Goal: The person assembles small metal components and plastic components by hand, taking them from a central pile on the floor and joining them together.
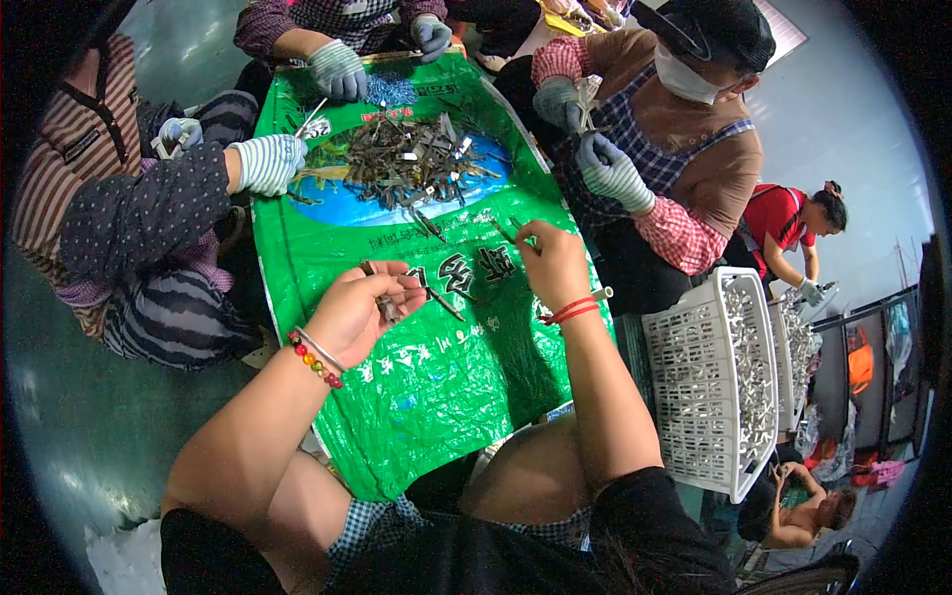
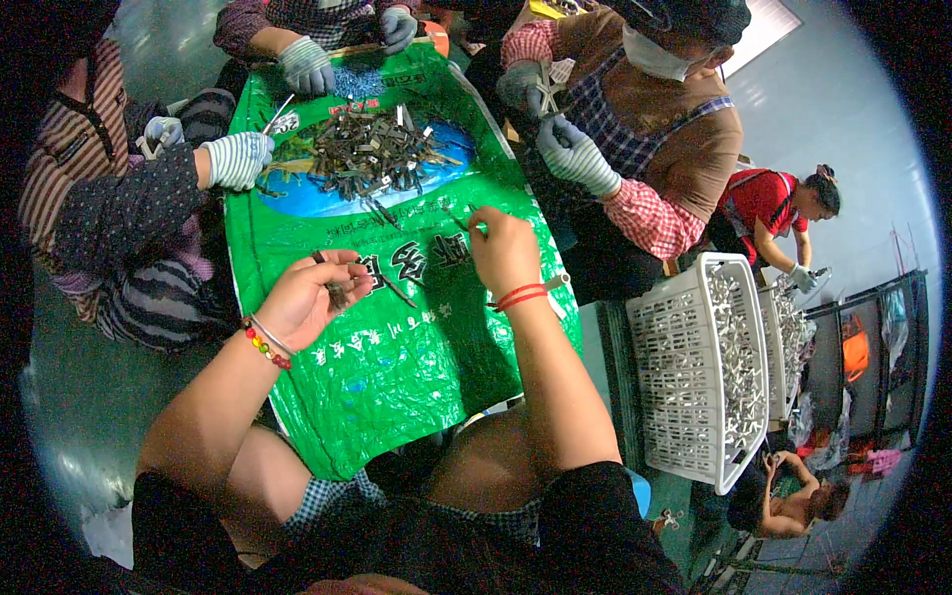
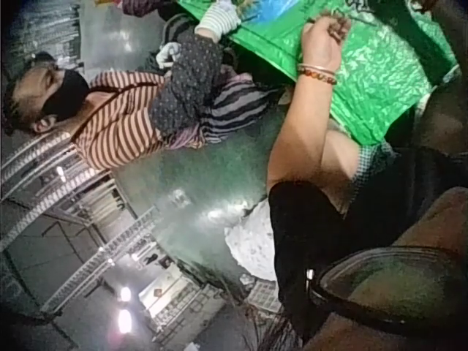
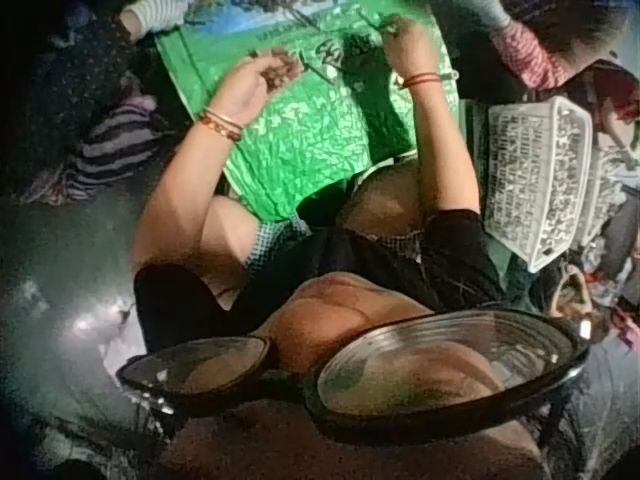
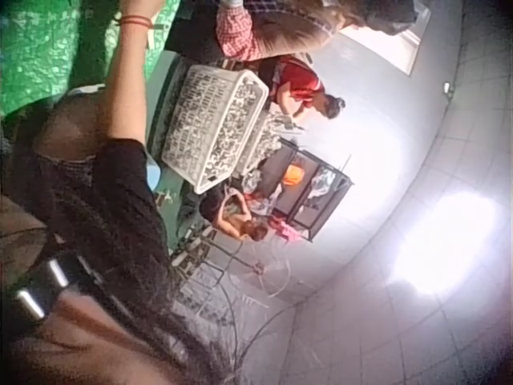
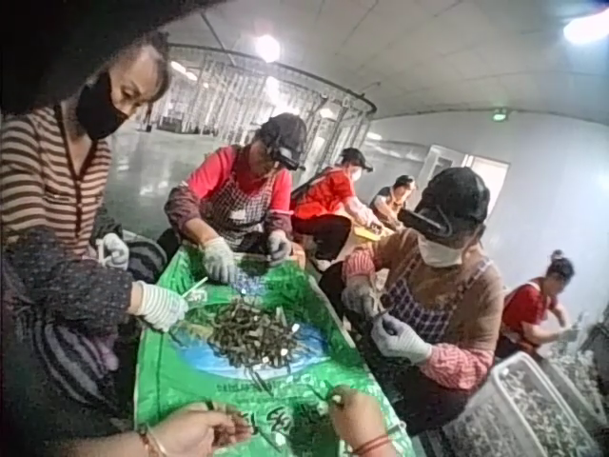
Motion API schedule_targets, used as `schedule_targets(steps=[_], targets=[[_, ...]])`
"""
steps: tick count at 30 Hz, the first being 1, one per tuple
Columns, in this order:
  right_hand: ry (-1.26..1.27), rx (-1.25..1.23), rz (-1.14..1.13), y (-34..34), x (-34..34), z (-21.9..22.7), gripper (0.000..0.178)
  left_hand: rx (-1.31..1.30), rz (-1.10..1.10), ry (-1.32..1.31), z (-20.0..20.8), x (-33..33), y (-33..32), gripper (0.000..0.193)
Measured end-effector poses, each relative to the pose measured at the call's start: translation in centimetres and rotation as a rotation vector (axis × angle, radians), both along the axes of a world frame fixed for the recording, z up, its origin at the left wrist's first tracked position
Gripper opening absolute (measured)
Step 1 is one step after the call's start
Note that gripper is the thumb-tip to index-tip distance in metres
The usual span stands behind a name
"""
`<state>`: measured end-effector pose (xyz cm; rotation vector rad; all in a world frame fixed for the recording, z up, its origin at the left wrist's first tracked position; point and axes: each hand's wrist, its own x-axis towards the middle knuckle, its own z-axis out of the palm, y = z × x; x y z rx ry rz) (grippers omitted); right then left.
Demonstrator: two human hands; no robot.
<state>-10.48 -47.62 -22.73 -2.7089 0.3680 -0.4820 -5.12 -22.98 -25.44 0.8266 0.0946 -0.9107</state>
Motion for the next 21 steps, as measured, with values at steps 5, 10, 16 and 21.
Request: schedule_targets(steps=[5,10,16,21], targets=[[0.155,-0.155,-0.224,-2.3,-0.5,-1.2,0.01,0.047,0.012,-0.014,0.1,0.0,-0.1,0.025],[0.233,-0.183,-0.307,-1.8,-0.5,-0.5,0.013,0.028,0.009,-0.07,-0.4,-0.1,-0.1,0.027],[0.221,-0.156,-0.256,-1.4,-0.6,-0.3,0.015,0.078,0.067,-0.11,-0.2,-0.1,-0.2,0.029],[0.172,-0.148,-0.162,-2.0,-0.1,-1.2,0.017,0.034,0.072,-0.09,-1.0,0.2,-0.1,0.025]])
